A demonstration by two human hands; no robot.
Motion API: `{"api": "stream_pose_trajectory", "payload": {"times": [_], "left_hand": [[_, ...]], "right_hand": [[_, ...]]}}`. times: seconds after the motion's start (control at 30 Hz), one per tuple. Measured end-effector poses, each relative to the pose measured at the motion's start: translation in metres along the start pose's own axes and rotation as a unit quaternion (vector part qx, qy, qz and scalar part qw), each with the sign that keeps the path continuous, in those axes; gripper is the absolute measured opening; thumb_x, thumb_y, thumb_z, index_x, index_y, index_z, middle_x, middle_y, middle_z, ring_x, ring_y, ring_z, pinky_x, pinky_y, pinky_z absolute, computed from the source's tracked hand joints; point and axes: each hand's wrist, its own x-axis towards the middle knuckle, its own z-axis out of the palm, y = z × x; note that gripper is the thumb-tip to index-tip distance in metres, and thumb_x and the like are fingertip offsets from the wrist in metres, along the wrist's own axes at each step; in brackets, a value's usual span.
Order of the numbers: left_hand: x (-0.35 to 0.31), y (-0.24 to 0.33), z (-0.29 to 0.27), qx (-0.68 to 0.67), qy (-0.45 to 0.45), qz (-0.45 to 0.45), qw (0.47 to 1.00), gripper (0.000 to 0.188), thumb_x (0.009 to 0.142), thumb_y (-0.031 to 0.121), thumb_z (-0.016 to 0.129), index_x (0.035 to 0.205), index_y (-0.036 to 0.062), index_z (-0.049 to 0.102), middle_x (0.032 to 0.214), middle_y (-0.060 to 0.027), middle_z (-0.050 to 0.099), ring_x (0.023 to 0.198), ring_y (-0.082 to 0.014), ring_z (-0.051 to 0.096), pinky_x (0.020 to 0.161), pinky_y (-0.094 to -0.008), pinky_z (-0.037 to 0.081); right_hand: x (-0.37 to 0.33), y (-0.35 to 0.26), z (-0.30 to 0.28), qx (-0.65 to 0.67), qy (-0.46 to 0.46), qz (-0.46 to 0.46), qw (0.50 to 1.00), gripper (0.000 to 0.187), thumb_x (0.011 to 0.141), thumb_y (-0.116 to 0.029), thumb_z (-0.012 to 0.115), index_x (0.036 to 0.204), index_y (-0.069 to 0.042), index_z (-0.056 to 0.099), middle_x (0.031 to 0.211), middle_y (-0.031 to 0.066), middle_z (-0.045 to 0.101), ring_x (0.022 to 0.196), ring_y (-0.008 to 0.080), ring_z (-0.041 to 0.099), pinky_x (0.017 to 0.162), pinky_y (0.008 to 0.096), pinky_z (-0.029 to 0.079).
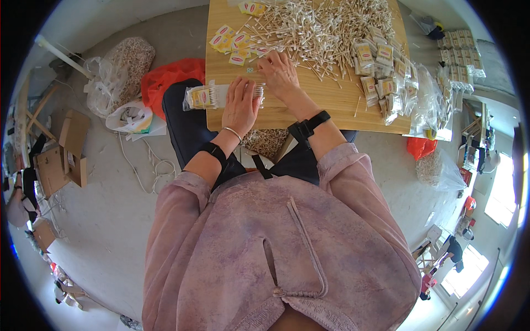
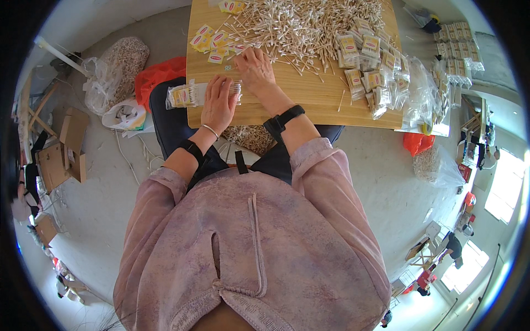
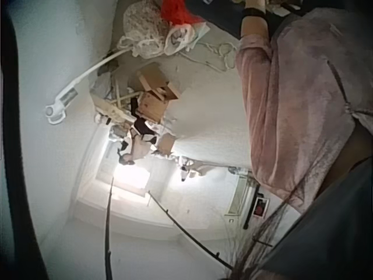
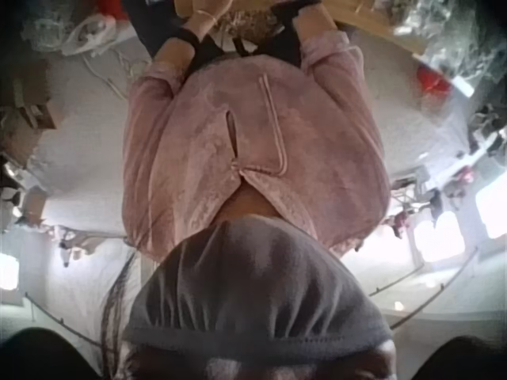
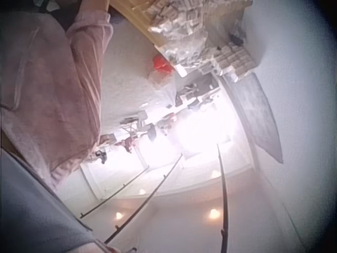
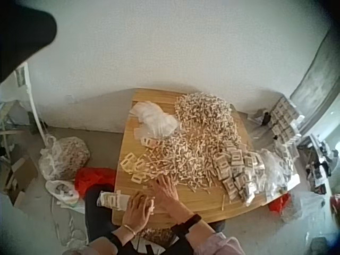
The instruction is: The recorder is manually grouping cotton swabs and placing them into clear plastic packaging.
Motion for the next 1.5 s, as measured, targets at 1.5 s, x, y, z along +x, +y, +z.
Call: {"api": "stream_pose_trajectory", "payload": {"times": [1.5], "left_hand": [[-0.001, -0.001, -0.011, -0.356, 0.204, -0.137, 0.902, 0.052, 0.1, 0.035, 0.03, 0.134, -0.0041, 0.038, 0.133, -0.0195, 0.045, 0.123, -0.0284, 0.044, 0.102, -0.0339, 0.032]], "right_hand": [[-0.05, -0.049, 0.029, 0.229, 0.091, 0.023, 0.969, 0.043, 0.081, 0.001, 0.05, 0.124, 0.0, 0.044, 0.121, 0.0208, 0.05, 0.123, 0.0384, 0.039, 0.107, 0.0475, 0.027]]}}
